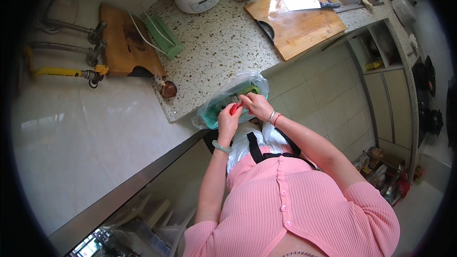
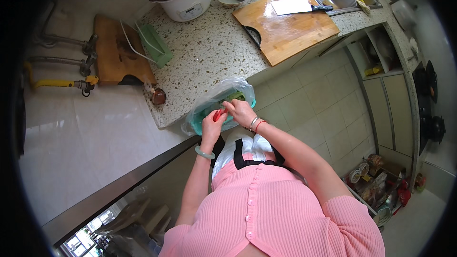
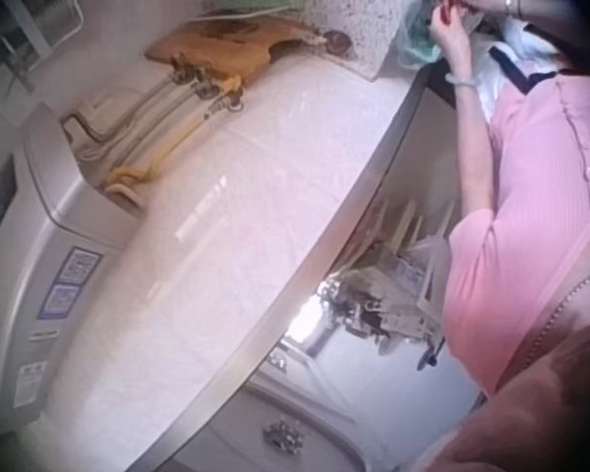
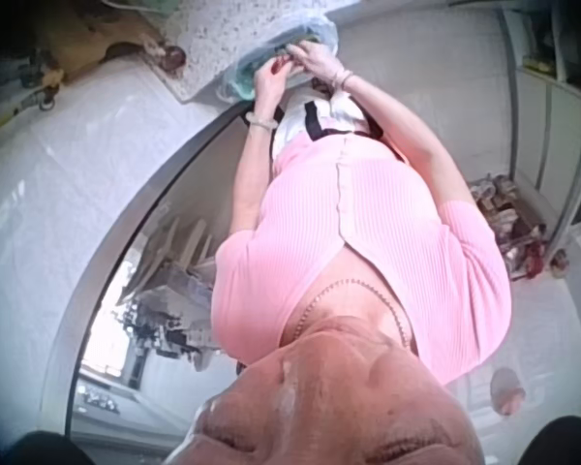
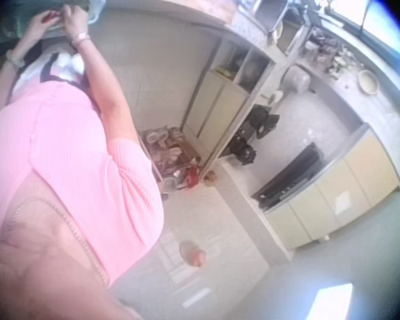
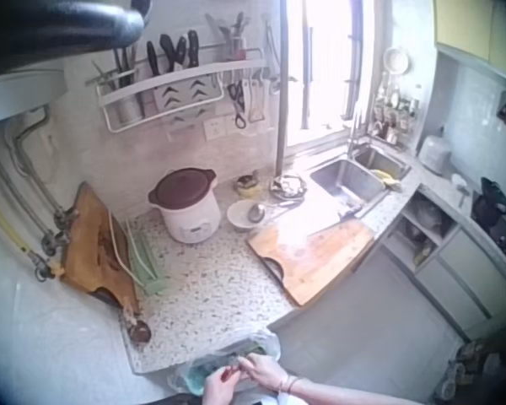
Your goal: The person retrieves red chili peppers from the refrigerator, washes them under running water, and then chops them into small pieces on a wooden cutting board using a cleaver. The chopped peppers are left on the board.
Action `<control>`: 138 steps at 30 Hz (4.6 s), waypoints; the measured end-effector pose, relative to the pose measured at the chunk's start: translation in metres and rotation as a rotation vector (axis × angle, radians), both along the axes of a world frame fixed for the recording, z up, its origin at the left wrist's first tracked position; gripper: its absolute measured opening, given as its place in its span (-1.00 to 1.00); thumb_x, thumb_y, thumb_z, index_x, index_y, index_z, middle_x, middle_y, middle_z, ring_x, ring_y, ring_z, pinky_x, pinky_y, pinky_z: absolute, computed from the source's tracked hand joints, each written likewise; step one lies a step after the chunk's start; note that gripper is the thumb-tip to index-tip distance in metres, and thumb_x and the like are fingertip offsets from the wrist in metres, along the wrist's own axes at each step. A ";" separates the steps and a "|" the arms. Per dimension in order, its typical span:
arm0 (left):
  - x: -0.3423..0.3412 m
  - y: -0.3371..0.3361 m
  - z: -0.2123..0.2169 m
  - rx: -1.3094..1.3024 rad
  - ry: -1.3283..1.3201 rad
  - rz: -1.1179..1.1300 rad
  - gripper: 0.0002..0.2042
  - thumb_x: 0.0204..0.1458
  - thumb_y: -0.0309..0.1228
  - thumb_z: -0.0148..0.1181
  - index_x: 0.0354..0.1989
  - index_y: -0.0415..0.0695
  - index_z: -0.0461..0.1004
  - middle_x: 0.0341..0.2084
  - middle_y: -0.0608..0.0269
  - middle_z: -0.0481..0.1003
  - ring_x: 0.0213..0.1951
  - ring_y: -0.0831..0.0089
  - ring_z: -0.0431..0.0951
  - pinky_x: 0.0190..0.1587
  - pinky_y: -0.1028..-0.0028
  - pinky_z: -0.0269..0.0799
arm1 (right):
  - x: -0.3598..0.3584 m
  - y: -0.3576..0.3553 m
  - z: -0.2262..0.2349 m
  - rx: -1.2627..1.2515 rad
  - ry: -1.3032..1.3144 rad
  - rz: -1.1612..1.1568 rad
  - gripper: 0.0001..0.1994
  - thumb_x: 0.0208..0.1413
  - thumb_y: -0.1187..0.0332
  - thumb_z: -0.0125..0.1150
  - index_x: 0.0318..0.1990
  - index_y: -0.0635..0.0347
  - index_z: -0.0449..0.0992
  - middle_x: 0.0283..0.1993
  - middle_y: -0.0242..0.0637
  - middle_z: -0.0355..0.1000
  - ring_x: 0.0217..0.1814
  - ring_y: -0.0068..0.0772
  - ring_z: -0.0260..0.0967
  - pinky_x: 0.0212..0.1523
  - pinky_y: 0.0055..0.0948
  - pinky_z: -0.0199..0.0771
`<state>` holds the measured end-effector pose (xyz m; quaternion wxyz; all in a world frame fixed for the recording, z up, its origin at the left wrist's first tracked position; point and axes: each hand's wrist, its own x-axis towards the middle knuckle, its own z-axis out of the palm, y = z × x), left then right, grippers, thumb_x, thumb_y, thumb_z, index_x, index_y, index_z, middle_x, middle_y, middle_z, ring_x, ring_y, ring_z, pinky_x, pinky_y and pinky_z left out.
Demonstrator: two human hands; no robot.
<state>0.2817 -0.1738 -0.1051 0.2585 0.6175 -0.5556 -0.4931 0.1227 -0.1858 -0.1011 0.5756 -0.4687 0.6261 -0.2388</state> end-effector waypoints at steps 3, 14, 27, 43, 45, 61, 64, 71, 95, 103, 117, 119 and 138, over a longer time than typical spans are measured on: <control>-0.003 -0.001 0.008 -0.167 -0.081 -0.059 -0.81 0.03 -0.37 0.25 -0.26 -0.22 0.55 -0.42 0.09 0.57 -0.38 0.27 0.56 -0.25 0.38 0.44 | -0.006 0.000 -0.030 -0.386 0.288 0.097 -0.57 0.26 0.10 -0.05 -0.40 0.36 0.49 -0.56 -0.15 0.44 -0.44 -0.34 0.49 -0.52 -0.33 0.40; -0.009 0.007 0.016 -0.238 0.071 0.158 -0.83 0.08 -0.45 0.24 -0.21 -0.27 0.54 -0.41 0.30 0.53 -0.35 0.53 0.51 -0.24 0.52 0.43 | 0.008 -0.002 0.002 0.621 -1.146 -0.425 -0.72 0.27 0.24 -0.09 -0.51 0.03 0.22 -0.65 -0.57 0.04 -0.68 -0.68 -0.13 -0.65 -0.62 -0.10; -0.013 -0.012 0.055 0.586 1.107 0.281 -0.78 0.27 -0.35 -0.04 -0.01 -0.17 0.37 -0.15 0.10 0.50 -0.09 0.29 0.51 0.04 0.30 0.42 | -0.022 0.000 -0.003 0.418 -0.623 -0.271 -0.77 0.17 0.26 0.14 -0.23 0.27 0.45 -0.42 -0.30 0.50 -0.52 -0.52 0.47 -0.62 -0.58 0.36; -0.313 0.014 0.078 0.535 0.970 -0.197 -0.85 0.25 -0.39 0.01 -0.08 -0.14 0.37 -0.31 0.32 0.48 -0.30 0.52 0.50 -0.23 0.52 0.47 | -0.261 0.094 0.068 -0.054 -0.868 -0.726 -0.42 0.27 -0.15 -0.13 0.14 0.15 0.40 -0.13 -0.45 0.45 -0.17 -0.63 0.37 -0.10 -0.52 0.43; -0.369 0.034 0.077 0.581 0.976 -0.287 -0.84 0.26 -0.39 -0.01 -0.08 -0.16 0.36 -0.28 0.26 0.50 -0.25 0.47 0.52 -0.21 0.49 0.50 | -0.309 0.126 0.070 -0.166 -0.857 -0.831 -0.47 0.30 -0.10 -0.15 0.13 0.15 0.41 -0.17 -0.46 0.44 -0.18 -0.63 0.36 -0.13 -0.54 0.43; -0.714 0.193 0.083 1.136 0.728 -0.648 -0.77 0.21 -0.32 0.08 -0.02 -0.12 0.38 -0.27 0.26 0.49 -0.22 0.38 0.55 -0.16 0.37 0.52 | -0.633 0.384 0.112 -0.312 -0.098 -1.356 -0.77 0.19 0.26 0.15 -0.14 0.20 0.60 -0.08 -0.33 0.53 -0.08 -0.64 0.42 -0.04 -0.60 0.33; -0.775 0.208 0.075 1.214 0.674 -0.669 -0.76 0.21 -0.31 0.09 -0.01 -0.11 0.39 -0.28 0.29 0.49 -0.24 0.40 0.55 -0.18 0.37 0.54 | -0.687 0.399 0.093 -0.416 -0.008 -1.447 -0.83 0.16 0.30 0.19 -0.23 0.19 0.59 -0.16 -0.34 0.54 -0.14 -0.64 0.43 -0.13 -0.62 0.36; -0.935 0.242 0.065 1.350 0.638 -0.746 -0.76 0.22 -0.29 0.07 -0.01 -0.09 0.40 -0.28 0.32 0.49 -0.20 0.42 0.53 -0.09 0.34 0.47 | -0.840 0.436 0.075 -0.167 -0.076 -1.737 -0.82 0.15 0.24 0.21 -0.26 0.15 0.53 -0.48 -0.46 0.46 -0.50 -0.70 0.35 -0.45 -0.68 0.33; -1.210 0.391 -0.035 1.580 0.924 -0.611 -0.67 0.26 -0.42 -0.08 0.18 -0.20 0.23 -0.01 0.08 0.40 0.05 0.31 0.43 0.16 0.26 0.35 | -1.288 0.542 -0.027 0.309 1.553 -1.136 -0.33 0.21 -0.19 -0.14 -0.04 0.39 0.46 -0.19 0.21 0.49 -0.06 0.21 0.44 -0.01 -0.04 0.43; -1.227 0.418 -0.057 1.579 0.930 -0.564 -0.67 0.26 -0.43 -0.08 0.18 -0.20 0.23 -0.03 0.06 0.42 0.04 0.28 0.44 0.15 0.26 0.35 | -1.297 0.541 -0.034 0.305 1.624 -0.980 -0.43 0.22 -0.13 -0.10 -0.22 0.28 0.54 -0.30 0.14 0.51 -0.19 0.21 0.48 -0.15 -0.03 0.49; -1.240 0.438 -0.071 1.584 0.968 -0.552 -0.68 0.26 -0.44 -0.09 0.17 -0.23 0.25 -0.04 0.07 0.42 0.03 0.29 0.44 0.14 0.26 0.36 | -1.300 0.548 -0.042 0.166 1.698 -0.913 -0.55 0.22 0.00 -0.02 -0.33 0.27 0.53 -0.41 0.09 0.51 -0.30 0.18 0.49 -0.25 -0.03 0.51; -1.239 0.439 -0.072 1.583 0.960 -0.548 -0.68 0.26 -0.44 -0.09 0.16 -0.23 0.25 -0.05 0.07 0.43 0.03 0.29 0.45 0.14 0.27 0.36 | -1.300 0.548 -0.043 0.155 1.701 -0.916 -0.55 0.22 0.00 -0.02 -0.33 0.28 0.53 -0.41 0.09 0.51 -0.30 0.19 0.48 -0.25 -0.04 0.51; -1.235 0.439 -0.079 1.585 0.933 -0.539 -0.69 0.27 -0.43 -0.10 0.16 -0.20 0.27 -0.05 0.11 0.44 0.02 0.33 0.44 0.14 0.26 0.36 | -1.302 0.552 -0.042 0.144 1.649 -0.929 -0.53 0.21 -0.03 -0.01 -0.26 0.29 0.52 -0.37 0.06 0.52 -0.26 0.16 0.48 -0.22 -0.07 0.48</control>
